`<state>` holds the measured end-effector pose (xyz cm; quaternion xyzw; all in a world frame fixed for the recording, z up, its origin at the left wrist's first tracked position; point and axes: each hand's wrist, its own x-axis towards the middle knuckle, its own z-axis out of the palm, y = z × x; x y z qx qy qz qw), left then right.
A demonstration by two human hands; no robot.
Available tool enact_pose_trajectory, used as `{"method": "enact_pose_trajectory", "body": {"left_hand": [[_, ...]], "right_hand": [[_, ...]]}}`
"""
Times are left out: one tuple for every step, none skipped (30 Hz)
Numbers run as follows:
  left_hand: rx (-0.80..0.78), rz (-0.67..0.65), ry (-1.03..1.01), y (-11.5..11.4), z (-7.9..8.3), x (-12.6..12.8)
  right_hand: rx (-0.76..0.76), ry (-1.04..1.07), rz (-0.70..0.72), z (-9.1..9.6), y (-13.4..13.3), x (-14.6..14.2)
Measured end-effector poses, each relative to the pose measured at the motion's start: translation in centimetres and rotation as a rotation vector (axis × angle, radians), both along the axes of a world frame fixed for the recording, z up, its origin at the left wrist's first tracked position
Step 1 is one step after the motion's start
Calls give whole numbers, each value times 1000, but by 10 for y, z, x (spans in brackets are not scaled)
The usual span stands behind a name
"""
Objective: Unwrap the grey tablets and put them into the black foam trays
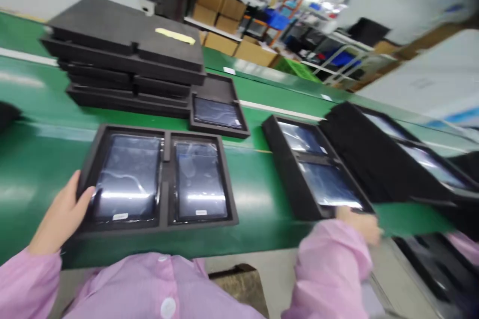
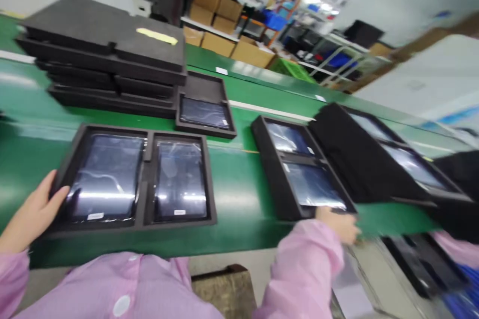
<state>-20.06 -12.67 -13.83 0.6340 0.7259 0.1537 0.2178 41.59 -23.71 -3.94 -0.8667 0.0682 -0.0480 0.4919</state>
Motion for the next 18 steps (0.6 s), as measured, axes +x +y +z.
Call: {"method": "enact_pose_trajectory", "body": {"left_hand": [[-33, 20, -25, -6, -3, -3], [-53, 17, -52, -12, -4, -5], [-54, -5, -73, -17, -4, -6], [-47, -26, -90, -21, -4, -8], [-36, -45, -107, -25, -4, -9], [-31, -54, -121, -28, -4, -10], [-36, -50, -132, -30, -5, -11], [-50, -35, -137, -31, -6, -12], [-63, -22, -142, -32, -7, -13], [-69, -16, -146, -32, -8, -13], [-66, -17, -150, -32, -9, -12], [-54, -20, -154, -32, -9, -11], [-39, -27, -159, -32, -9, -9], [-27, -34, -167, -31, -8, -8], [-22, -40, -177, -31, -8, -8], [-27, -49, -189, -30, -7, -7], [-38, -60, -202, -30, -6, -8], [-52, -70, -214, -29, -5, -8]], "right_hand": [[-96, -81, 58, 3, 8, -3], [-171, -166, 147, 7, 20, -8], [-227, -246, 255, 9, 35, -16], [-262, -312, 382, 10, 54, -27], [-283, -366, 527, 10, 75, -43], [-293, -409, 685, 8, 98, -65], [-297, -441, 850, 3, 122, -92], [-298, -466, 1039, -4, 146, -122], [-297, -492, 1246, -13, 169, -155], [-297, -514, 1441, -23, 191, -190], [-298, -535, 1610, -34, 210, -223], [-295, -559, 1734, -44, 226, -255], [-302, -579, 1820, -53, 238, -282], [-313, -598, 1873, -60, 248, -305], [-325, -616, 1902, -66, 256, -322], [-338, -631, 1915, -71, 261, -333], [-347, -645, 1918, -75, 266, -339], [-353, -656, 1919, -77, 270, -341]]}}
